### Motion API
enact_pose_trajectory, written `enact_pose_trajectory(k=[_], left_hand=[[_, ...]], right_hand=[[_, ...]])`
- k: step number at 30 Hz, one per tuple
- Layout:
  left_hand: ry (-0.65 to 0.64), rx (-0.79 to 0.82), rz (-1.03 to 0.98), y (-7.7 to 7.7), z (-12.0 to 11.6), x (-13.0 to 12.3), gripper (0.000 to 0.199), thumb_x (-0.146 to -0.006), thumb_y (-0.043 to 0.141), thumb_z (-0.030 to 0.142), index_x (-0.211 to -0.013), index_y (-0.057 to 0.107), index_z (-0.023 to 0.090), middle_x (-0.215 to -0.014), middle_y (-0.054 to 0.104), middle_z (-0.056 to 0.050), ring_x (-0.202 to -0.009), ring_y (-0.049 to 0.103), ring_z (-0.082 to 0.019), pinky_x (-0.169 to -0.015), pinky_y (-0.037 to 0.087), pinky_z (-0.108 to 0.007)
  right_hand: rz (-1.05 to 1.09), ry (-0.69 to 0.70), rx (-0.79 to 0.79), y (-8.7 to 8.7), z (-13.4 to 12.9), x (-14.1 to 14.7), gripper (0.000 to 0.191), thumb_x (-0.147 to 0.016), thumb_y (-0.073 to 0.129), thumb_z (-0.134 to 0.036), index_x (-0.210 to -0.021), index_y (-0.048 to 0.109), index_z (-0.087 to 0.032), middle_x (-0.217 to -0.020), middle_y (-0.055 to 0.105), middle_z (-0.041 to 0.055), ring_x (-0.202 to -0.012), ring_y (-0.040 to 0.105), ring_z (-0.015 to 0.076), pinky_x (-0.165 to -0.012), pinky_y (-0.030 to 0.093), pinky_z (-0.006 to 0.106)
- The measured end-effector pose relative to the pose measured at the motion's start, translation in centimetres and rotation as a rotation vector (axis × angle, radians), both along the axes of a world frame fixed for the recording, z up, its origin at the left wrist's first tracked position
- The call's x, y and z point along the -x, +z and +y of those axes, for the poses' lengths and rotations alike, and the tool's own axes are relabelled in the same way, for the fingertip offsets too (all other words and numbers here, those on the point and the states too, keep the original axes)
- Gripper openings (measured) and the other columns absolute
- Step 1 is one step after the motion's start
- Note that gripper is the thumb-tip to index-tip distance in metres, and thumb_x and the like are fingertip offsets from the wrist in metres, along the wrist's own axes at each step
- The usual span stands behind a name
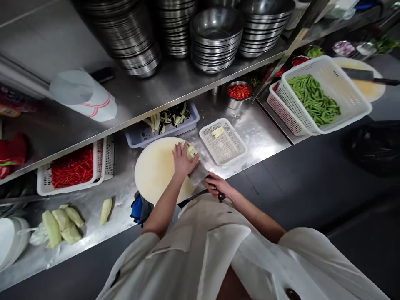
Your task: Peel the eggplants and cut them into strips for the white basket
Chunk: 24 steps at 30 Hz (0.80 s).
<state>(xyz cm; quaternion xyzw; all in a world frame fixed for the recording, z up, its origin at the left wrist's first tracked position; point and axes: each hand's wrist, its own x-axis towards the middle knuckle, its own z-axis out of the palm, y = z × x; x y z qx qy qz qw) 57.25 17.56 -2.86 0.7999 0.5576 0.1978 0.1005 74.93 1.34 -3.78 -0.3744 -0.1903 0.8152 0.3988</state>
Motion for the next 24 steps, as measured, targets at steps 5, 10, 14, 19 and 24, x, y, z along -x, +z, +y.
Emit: enact_pose_trajectory(k=[5,10,14,19,24], left_hand=[[-0.175,0.19,0.032,-1.7,3.5,-16.8,0.099,-0.096,0.055,0.081,-0.175,0.028,0.028,-0.181,0.028,-0.014,-0.169,0.02,-0.043,-0.135,0.027,-0.066],[-0.217,0.341,0.092,-6.9,6.7,-24.6,0.087,-0.1,0.053,0.073,-0.17,0.042,0.024,-0.179,0.033,-0.016,-0.169,0.021,-0.041,-0.136,0.024,-0.067],[-0.262,0.238,0.09,-8.1,8.6,-26.2,0.07,-0.108,0.044,0.059,-0.165,0.048,0.018,-0.18,0.032,-0.015,-0.172,0.016,-0.03,-0.14,0.023,-0.056],[0.126,0.134,-0.025,-9.2,8.7,-25.7,0.065,-0.118,0.013,0.046,-0.169,0.035,0.013,-0.177,0.038,-0.016,-0.168,0.028,-0.018,-0.138,0.029,-0.044],[0.302,0.284,0.002,-11.6,6.5,-25.0,0.064,-0.118,0.003,0.033,-0.174,0.004,0.004,-0.179,0.028,-0.026,-0.165,0.037,-0.021,-0.132,0.041,-0.044]], right_hand=[[-0.027,-0.173,0.084,0.2,1.8,-13.9,0.052,-0.083,0.084,-0.046,-0.096,0.036,-0.03,-0.063,0.044,-0.0134,-0.04,0.03,0.0067,-0.035,0.027,0.018],[-0.007,-0.195,0.19,-1.7,2.5,-20.0,0.048,-0.083,0.082,-0.04,-0.093,0.036,-0.029,-0.063,0.043,-0.0124,-0.041,0.03,0.0065,-0.033,0.027,0.019],[0.024,-0.116,0.229,-2.0,-2.3,-23.6,0.049,-0.083,0.083,-0.046,-0.095,0.039,-0.029,-0.063,0.042,-0.0121,-0.039,0.028,0.0063,-0.032,0.025,0.019],[-0.137,-0.08,0.251,0.5,-10.0,-31.2,0.044,-0.087,0.082,-0.053,-0.101,0.047,-0.03,-0.065,0.046,-0.0101,-0.037,0.03,0.0075,-0.032,0.027,0.022],[-0.394,-0.188,0.09,0.9,-7.2,-36.0,0.038,-0.094,0.076,-0.052,-0.093,0.046,-0.029,-0.065,0.047,-0.0081,-0.039,0.039,0.0107,-0.036,0.035,0.027]])
